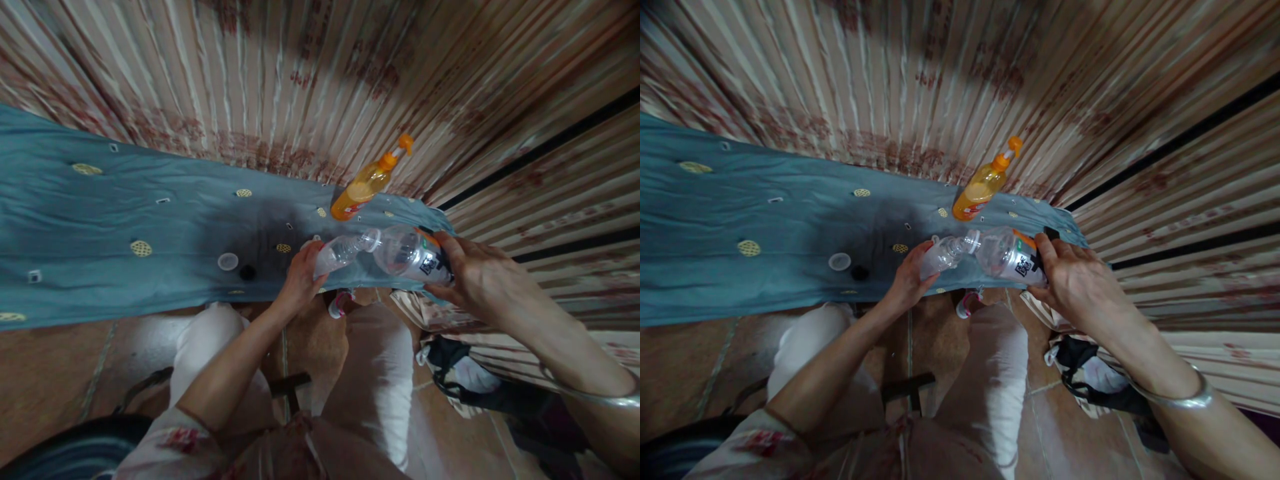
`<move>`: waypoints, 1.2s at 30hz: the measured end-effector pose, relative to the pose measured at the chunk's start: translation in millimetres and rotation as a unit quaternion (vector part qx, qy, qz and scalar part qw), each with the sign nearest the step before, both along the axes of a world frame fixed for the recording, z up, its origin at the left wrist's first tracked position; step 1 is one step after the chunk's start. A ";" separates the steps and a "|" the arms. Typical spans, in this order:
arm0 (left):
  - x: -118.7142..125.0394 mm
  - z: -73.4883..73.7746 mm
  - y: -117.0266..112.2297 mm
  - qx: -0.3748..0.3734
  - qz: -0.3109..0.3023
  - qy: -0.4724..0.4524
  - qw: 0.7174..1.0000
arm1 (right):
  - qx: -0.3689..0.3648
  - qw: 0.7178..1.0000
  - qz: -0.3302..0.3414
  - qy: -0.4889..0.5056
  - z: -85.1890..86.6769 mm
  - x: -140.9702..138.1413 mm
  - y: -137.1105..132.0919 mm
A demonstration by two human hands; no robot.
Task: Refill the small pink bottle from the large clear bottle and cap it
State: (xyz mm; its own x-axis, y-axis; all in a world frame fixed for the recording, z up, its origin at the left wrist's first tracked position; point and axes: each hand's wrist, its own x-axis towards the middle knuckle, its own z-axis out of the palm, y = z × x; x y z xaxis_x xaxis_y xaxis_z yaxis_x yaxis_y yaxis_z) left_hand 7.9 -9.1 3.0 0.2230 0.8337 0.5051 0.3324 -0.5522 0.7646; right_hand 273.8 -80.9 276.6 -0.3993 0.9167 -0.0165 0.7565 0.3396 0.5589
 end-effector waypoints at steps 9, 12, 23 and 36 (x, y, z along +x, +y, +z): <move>-2.1 3.5 0.2 -0.016 -0.004 0.005 1.000 | -0.005 1.000 -0.011 0.029 -3.2 6.1 -1.4; -1.2 2.3 0.5 -0.015 0.001 0.002 1.000 | -0.009 0.999 -0.017 0.037 -5.2 7.3 -2.1; -7.6 7.1 4.4 -0.010 0.001 0.016 1.000 | 0.001 0.999 -0.044 -0.009 -10.3 -0.9 -0.1; -11.4 -6.6 5.9 -0.023 0.036 0.008 0.999 | -0.004 0.998 -0.066 0.005 -9.2 -15.9 6.0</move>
State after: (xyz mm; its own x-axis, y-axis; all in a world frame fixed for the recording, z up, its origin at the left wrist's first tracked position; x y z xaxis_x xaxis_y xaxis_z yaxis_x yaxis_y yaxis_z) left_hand -3.5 -3.1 -3.6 0.1698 0.8702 0.4625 0.3815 -0.4908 0.7833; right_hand 257.9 -75.0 267.5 -0.2746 0.9613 -0.0212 0.8009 0.2408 0.5482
